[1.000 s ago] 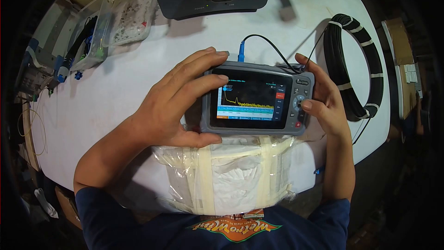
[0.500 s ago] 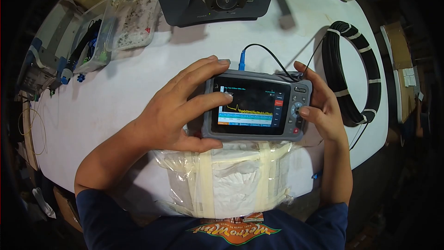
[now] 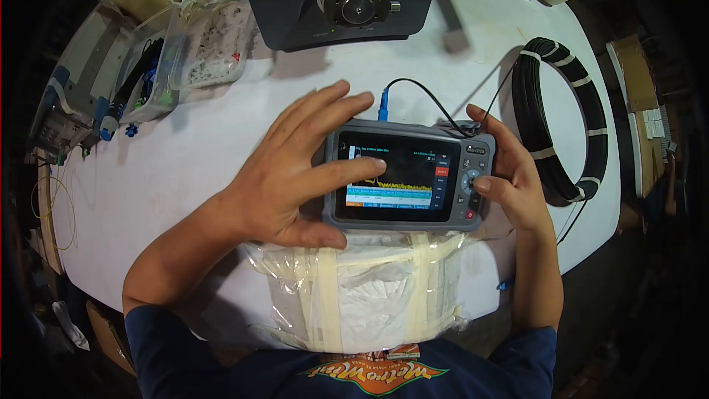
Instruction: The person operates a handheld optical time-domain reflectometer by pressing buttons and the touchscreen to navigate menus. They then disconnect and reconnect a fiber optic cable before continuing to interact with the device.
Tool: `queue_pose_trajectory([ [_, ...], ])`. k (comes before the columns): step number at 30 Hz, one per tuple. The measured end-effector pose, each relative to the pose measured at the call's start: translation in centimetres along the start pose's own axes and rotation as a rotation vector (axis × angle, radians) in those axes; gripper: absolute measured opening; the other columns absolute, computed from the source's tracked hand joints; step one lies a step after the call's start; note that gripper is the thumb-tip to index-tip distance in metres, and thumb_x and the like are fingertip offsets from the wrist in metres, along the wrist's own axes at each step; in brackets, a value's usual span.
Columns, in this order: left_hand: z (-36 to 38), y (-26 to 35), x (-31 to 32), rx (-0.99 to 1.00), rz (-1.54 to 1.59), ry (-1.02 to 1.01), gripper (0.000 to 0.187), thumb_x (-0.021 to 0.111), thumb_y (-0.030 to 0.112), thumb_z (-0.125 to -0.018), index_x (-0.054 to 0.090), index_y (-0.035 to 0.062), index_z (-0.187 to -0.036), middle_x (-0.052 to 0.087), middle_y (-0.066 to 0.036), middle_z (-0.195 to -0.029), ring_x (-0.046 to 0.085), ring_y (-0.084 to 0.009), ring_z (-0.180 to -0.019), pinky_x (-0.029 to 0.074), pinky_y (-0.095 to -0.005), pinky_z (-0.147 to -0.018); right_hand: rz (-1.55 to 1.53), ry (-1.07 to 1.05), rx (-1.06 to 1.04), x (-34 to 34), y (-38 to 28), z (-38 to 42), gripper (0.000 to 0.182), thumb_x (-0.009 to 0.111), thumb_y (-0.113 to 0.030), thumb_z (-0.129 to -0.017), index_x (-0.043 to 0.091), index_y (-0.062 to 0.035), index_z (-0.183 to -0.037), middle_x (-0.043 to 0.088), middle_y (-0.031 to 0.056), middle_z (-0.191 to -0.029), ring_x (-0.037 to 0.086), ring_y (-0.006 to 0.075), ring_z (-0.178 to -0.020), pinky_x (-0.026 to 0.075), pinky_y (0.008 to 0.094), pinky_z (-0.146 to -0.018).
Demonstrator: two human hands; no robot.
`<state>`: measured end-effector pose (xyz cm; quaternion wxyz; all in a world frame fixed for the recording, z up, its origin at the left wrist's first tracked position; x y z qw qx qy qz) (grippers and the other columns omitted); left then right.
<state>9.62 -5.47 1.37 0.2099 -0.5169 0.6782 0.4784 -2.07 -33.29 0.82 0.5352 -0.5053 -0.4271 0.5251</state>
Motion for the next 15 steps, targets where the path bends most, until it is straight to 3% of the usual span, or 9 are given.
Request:
queue_pose_trajectory([
  [2, -0.09, -0.01, 0.21, -0.011, 0.009, 0.004, 0.088, 0.045, 0.089, -0.085, 0.072, 0.0195, -0.131, 0.040, -0.030, -0.157, 0.033, -0.0546, -0.146, 0.026, -0.0640, -0.118, 0.032, 0.019, 0.036, 0.09, 0.28, 0.31, 0.102, 0.077, -0.024, -0.069, 0.035, 0.0111, -0.155, 0.058, 0.0207, -0.139, 0.061, 0.0260, -0.128, 0.041, 0.0343, -0.113],
  [4, -0.38, -0.30, 0.22, -0.036, 0.078, 0.021, 0.094, 0.034, 0.093, -0.085, 0.075, 0.0206, -0.128, 0.038, -0.030, -0.158, 0.027, -0.0543, -0.148, 0.020, -0.0661, -0.119, -0.021, -0.019, -0.036, -0.11, 0.49, 0.17, 0.094, 0.080, -0.018, -0.076, 0.037, 0.0088, -0.155, 0.061, 0.0150, -0.130, 0.061, 0.0231, -0.125, 0.041, 0.0334, -0.110],
  [15, -0.73, -0.19, -0.18, -0.119, 0.134, -0.005, 0.100, 0.024, 0.096, -0.084, 0.078, 0.0221, -0.124, 0.037, -0.028, -0.160, 0.021, -0.0514, -0.152, 0.013, -0.0632, -0.121, 0.033, 0.015, -0.049, -0.22, 0.71, 0.19, 0.095, 0.080, -0.020, -0.072, 0.039, 0.0084, -0.154, 0.061, 0.0162, -0.132, 0.060, 0.0249, -0.127, 0.040, 0.0348, -0.113],
])
Point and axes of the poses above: each hand's wrist, its own z-axis away from the middle knuckle, its own x-axis out of the palm, y = z × x, the point moved 4 cm from there along -z, towards the middle knuckle
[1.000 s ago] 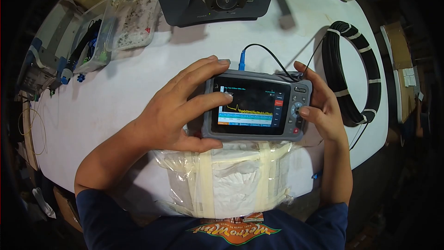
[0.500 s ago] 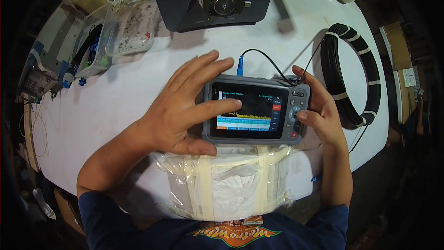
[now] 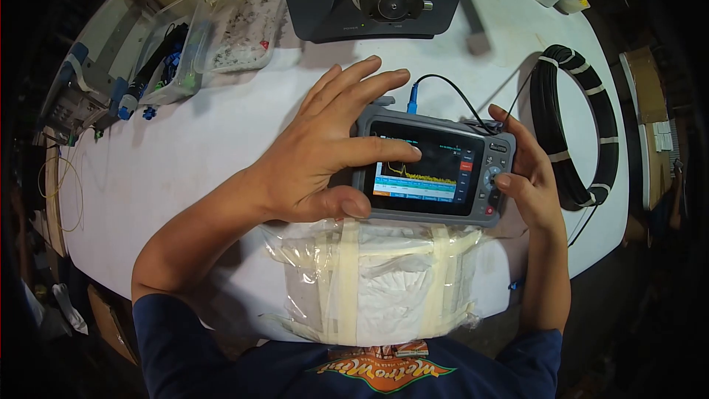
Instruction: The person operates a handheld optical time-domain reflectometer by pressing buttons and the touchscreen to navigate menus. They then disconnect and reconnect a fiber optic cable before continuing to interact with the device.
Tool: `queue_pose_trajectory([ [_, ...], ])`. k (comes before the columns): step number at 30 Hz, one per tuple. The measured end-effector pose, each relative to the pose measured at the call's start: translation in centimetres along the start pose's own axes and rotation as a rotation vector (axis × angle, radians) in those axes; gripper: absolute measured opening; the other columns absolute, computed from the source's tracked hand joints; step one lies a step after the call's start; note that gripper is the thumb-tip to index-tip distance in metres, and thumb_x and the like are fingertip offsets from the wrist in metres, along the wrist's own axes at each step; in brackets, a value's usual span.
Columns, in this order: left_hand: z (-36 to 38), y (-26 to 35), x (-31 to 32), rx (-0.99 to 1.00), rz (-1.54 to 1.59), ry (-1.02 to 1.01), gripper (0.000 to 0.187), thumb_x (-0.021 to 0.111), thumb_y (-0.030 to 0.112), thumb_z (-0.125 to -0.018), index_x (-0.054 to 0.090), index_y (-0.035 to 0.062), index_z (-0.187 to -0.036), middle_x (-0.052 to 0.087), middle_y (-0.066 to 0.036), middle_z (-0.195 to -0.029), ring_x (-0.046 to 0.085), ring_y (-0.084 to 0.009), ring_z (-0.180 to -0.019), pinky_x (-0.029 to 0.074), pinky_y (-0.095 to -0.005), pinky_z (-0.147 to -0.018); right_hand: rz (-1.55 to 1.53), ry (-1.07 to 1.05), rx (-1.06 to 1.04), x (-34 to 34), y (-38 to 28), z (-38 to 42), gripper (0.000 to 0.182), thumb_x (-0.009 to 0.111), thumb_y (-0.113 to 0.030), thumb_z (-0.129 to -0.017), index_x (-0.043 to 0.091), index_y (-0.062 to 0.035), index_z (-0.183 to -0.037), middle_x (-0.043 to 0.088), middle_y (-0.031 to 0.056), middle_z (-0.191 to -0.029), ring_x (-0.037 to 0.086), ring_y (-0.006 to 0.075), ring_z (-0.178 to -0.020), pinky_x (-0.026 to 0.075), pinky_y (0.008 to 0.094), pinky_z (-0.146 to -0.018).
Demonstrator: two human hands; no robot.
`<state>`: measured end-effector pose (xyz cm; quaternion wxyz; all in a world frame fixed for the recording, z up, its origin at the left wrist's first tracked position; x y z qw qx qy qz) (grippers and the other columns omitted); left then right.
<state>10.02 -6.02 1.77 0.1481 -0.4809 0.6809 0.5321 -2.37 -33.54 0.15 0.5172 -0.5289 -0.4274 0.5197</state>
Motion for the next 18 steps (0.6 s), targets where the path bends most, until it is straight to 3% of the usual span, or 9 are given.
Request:
queue_pose_trajectory([
  [18, 0.16, -0.12, -0.18, -0.010, -0.035, 0.012, 0.101, 0.014, 0.092, -0.088, 0.078, 0.0227, -0.124, 0.039, -0.026, -0.160, 0.024, -0.0515, -0.151, 0.014, -0.0634, -0.121, 0.004, 0.013, -0.011, -0.02, -0.18, 0.00, 0.095, 0.080, -0.020, -0.071, 0.041, 0.0091, -0.153, 0.061, 0.0187, -0.135, 0.059, 0.0263, -0.129, 0.038, 0.0367, -0.115],
])
Point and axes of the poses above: each hand's wrist, its own z-axis away from the middle knuckle, its own x-axis out of the palm, y = z × x, the point moved 4 cm from there along -z, towards the middle knuckle
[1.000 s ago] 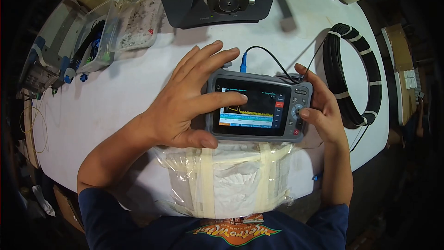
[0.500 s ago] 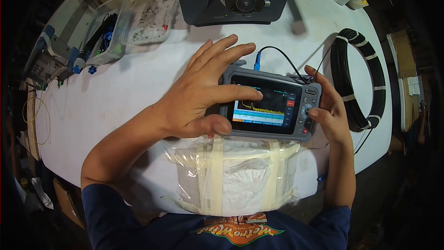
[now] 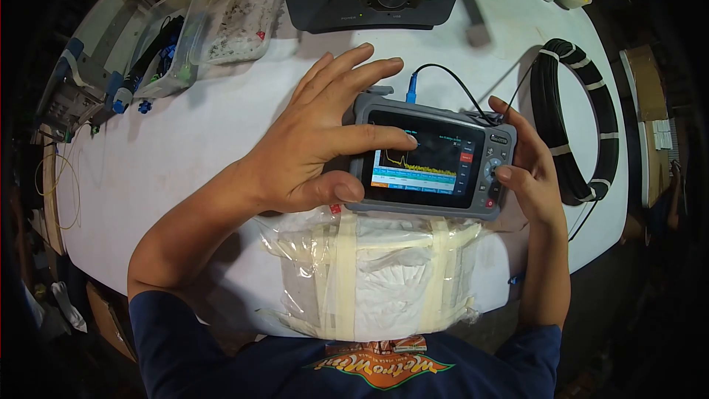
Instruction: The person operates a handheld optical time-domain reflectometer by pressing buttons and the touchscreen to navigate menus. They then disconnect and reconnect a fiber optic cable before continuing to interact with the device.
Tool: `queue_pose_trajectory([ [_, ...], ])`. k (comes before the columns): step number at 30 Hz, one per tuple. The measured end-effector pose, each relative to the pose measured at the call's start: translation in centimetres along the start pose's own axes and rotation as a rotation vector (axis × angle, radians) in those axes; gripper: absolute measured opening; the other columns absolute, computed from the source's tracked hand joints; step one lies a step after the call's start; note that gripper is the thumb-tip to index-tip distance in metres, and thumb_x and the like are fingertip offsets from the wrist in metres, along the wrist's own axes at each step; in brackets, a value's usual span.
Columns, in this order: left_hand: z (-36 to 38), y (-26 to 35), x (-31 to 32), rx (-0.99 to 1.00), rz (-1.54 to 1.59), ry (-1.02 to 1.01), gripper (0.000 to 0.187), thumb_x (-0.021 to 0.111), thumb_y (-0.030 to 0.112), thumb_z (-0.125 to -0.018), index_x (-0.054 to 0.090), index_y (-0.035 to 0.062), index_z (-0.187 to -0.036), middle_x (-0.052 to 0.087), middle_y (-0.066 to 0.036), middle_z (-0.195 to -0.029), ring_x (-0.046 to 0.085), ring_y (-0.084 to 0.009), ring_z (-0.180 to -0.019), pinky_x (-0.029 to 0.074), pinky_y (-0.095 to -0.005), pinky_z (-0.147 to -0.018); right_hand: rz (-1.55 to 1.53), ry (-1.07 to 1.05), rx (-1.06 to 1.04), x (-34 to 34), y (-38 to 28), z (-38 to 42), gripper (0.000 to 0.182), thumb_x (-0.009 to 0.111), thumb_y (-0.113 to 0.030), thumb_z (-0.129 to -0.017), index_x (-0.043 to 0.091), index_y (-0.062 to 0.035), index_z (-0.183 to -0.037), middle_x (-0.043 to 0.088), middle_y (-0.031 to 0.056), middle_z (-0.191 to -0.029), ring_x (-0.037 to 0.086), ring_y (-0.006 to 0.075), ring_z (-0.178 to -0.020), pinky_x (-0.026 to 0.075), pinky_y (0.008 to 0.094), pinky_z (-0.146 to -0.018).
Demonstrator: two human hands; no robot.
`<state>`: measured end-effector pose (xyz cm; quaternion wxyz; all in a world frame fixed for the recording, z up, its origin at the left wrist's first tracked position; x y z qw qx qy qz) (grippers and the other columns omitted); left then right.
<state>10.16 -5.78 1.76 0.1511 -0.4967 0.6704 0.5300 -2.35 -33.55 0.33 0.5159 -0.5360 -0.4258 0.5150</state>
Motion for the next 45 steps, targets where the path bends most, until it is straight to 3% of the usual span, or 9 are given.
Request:
queue_pose_trajectory([
  [9, 0.06, -0.08, 0.07, 0.007, -0.005, 0.001, 0.099, 0.015, 0.091, -0.090, 0.078, 0.0226, -0.124, 0.040, -0.027, -0.159, 0.024, -0.0513, -0.151, 0.015, -0.0629, -0.121, -0.004, -0.001, 0.017, 0.01, -0.02, -0.02, 0.096, 0.081, -0.021, -0.071, 0.041, 0.0098, -0.152, 0.058, 0.0183, -0.138, 0.059, 0.0258, -0.128, 0.039, 0.0357, -0.114],
  [20, 0.22, -0.13, 0.17, -0.005, 0.000, 0.006, 0.097, 0.018, 0.091, -0.090, 0.077, 0.0226, -0.124, 0.040, -0.027, -0.159, 0.023, -0.0518, -0.151, 0.013, -0.0638, -0.120, -0.008, -0.018, 0.019, 0.00, -0.09, 0.08, 0.094, 0.080, -0.019, -0.073, 0.041, 0.0073, -0.154, 0.063, 0.0157, -0.130, 0.063, 0.0240, -0.123, 0.042, 0.0344, -0.111],
  [45, 0.36, -0.25, 0.35, -0.002, -0.019, 0.011, 0.094, 0.022, 0.091, -0.089, 0.077, 0.0245, -0.124, 0.041, -0.026, -0.159, 0.023, -0.0521, -0.151, 0.013, -0.0649, -0.120, 0.029, -0.003, 0.000, 0.05, -0.15, 0.08, 0.094, 0.080, -0.020, -0.072, 0.041, 0.0088, -0.153, 0.063, 0.0183, -0.131, 0.063, 0.0270, -0.124, 0.043, 0.0363, -0.111],
])
Point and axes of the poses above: each hand's wrist, its own z-axis away from the middle knuckle, its own x-axis out of the palm, y = z × x, the point moved 4 cm from there along -z, towards the middle knuckle
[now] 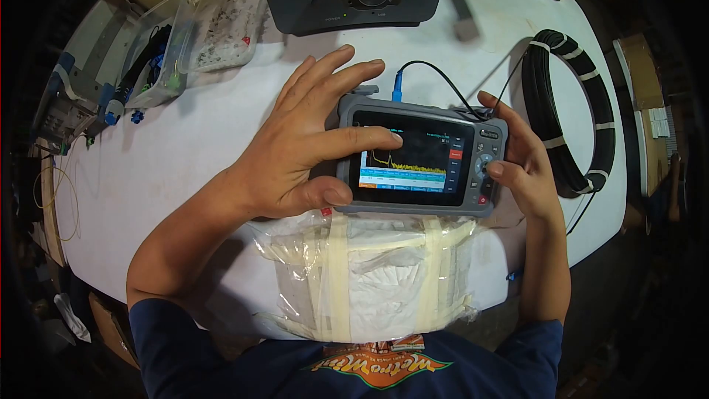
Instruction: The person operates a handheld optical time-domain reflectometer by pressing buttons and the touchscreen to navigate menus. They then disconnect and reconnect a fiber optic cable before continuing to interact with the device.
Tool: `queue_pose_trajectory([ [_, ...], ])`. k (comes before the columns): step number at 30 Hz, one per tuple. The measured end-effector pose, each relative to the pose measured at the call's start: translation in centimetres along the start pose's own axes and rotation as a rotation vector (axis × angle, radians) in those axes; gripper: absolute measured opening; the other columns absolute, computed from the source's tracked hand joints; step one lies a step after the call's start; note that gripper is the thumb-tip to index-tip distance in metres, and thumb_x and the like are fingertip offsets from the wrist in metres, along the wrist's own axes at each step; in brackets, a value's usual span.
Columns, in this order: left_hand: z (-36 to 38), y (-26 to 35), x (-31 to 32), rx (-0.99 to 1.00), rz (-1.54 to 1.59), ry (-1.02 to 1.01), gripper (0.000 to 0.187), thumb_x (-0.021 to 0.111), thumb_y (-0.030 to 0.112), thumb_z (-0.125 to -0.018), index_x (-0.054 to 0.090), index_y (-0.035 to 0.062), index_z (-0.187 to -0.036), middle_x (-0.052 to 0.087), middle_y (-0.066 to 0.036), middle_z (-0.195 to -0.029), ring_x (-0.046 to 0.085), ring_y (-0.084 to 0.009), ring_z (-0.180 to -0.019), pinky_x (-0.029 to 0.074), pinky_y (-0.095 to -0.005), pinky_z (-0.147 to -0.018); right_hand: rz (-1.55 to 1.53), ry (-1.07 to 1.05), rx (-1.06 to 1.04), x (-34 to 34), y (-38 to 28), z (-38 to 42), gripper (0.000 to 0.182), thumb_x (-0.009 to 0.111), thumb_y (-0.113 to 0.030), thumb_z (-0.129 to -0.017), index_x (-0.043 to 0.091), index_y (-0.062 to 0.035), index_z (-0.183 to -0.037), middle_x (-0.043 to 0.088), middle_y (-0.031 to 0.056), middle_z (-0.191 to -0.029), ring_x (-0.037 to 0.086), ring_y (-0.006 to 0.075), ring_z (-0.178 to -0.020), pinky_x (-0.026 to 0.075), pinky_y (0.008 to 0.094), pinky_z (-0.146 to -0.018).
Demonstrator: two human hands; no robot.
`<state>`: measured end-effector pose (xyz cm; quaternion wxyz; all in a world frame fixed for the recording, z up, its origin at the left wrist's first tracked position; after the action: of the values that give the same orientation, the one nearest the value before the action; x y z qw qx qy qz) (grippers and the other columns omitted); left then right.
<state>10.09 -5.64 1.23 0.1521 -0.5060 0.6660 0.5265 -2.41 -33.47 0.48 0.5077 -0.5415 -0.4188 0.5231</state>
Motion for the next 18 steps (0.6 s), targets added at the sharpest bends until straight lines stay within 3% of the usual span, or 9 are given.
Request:
queue_pose_trajectory([
  [18, 0.02, 0.04, 0.11, 0.024, -0.056, -0.002, 0.092, 0.026, 0.092, -0.088, 0.076, 0.0248, -0.125, 0.041, -0.026, -0.158, 0.023, -0.0528, -0.151, 0.014, -0.0661, -0.120, -0.012, -0.021, 0.003, -0.03, -0.06, -0.02, 0.093, 0.079, -0.019, -0.073, 0.040, 0.0082, -0.153, 0.063, 0.0153, -0.127, 0.064, 0.0236, -0.121, 0.043, 0.0340, -0.109],
])
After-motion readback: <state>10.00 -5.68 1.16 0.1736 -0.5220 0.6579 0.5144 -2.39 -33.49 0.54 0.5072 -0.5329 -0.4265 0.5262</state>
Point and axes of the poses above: each hand's wrist, its own z-axis away from the middle knuckle, its own x-axis out of the palm, y = z × x, the point moved 4 cm from there along -z, towards the middle knuckle
